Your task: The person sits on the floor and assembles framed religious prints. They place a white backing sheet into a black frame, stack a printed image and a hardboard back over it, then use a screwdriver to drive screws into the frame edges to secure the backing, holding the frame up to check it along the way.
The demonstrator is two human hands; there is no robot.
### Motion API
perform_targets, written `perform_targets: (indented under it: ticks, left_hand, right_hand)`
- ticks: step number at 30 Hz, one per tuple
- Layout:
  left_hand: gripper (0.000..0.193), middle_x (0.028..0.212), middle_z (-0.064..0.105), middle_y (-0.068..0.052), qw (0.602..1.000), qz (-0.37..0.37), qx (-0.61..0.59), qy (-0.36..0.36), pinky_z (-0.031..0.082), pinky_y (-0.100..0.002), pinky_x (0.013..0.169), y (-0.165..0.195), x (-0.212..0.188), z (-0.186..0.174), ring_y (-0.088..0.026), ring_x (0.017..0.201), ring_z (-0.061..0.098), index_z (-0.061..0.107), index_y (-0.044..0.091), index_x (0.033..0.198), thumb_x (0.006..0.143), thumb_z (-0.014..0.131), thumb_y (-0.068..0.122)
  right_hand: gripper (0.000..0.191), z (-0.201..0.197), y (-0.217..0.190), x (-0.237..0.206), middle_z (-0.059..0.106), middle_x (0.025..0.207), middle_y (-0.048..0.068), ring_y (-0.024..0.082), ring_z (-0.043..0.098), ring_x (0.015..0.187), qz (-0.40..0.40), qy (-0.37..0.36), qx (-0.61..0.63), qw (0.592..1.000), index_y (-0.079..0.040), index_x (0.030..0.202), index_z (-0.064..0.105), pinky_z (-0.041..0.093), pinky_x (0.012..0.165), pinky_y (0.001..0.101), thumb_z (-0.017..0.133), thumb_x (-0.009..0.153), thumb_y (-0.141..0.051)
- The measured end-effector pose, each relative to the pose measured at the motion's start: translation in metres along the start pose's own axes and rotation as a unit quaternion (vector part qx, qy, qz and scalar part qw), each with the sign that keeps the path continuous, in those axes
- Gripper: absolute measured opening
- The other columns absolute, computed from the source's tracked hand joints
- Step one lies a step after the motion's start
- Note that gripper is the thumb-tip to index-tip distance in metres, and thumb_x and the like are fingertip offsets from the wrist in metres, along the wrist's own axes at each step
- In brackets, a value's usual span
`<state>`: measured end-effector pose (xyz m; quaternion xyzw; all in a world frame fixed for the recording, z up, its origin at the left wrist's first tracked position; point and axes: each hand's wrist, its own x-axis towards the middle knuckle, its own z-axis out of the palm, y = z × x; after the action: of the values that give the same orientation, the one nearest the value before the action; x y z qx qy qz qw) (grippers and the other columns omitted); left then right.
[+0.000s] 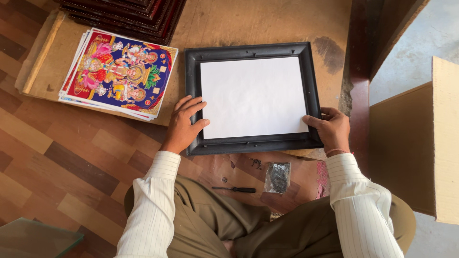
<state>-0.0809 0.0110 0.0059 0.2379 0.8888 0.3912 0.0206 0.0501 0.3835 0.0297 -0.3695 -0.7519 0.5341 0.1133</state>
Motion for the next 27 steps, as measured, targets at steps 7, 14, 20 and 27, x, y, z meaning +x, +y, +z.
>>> perform_targets:
  ticks: [7,14,20,27]
  left_hand:
    - [0.049,0.142,0.063,-0.007,1.000,0.006,-0.012,0.008,0.035,-0.044,0.118,-0.0020,0.0000,-0.0007,-0.031,0.144,0.042,0.072,0.007,0.126,0.080,0.081,0.019]
    - [0.048,0.143,0.064,-0.007,1.000,0.011,-0.011,0.005,0.035,-0.044,0.118,-0.0029,0.0000,-0.0004,-0.031,0.144,0.042,0.072,0.006,0.127,0.080,0.080,0.018]
    - [0.048,0.144,0.062,-0.008,1.000,0.004,0.002,0.000,0.035,-0.044,0.118,-0.0021,0.0001,0.0015,-0.031,0.145,0.040,0.072,0.006,0.127,0.081,0.080,0.019]
    - [0.050,0.144,0.063,-0.008,1.000,0.015,0.009,0.006,0.035,-0.044,0.118,-0.0064,-0.0006,0.0044,-0.031,0.144,0.041,0.071,0.007,0.128,0.080,0.081,0.021]
  right_hand:
    - [0.050,0.0016,0.0038,0.0029,0.075,0.090,0.013,0.014,0.071,0.074,-0.015,-0.006,0.008,1.000,0.010,0.116,0.069,0.057,0.064,0.0254,0.089,0.072,-0.005]
    - [0.049,0.0021,0.0035,0.0023,0.074,0.090,0.013,0.015,0.071,0.074,-0.004,-0.009,0.025,1.000,0.010,0.115,0.070,0.057,0.064,0.0261,0.088,0.073,-0.004]
    - [0.048,-0.0005,0.0007,0.0014,0.076,0.092,0.012,0.015,0.072,0.076,-0.006,-0.012,0.033,0.999,0.009,0.115,0.070,0.058,0.066,0.0261,0.087,0.072,-0.003]
    - [0.050,-0.0014,-0.0045,-0.0034,0.076,0.091,0.012,0.015,0.072,0.075,0.007,0.000,-0.004,1.000,0.007,0.116,0.071,0.058,0.067,0.0268,0.088,0.071,-0.006]
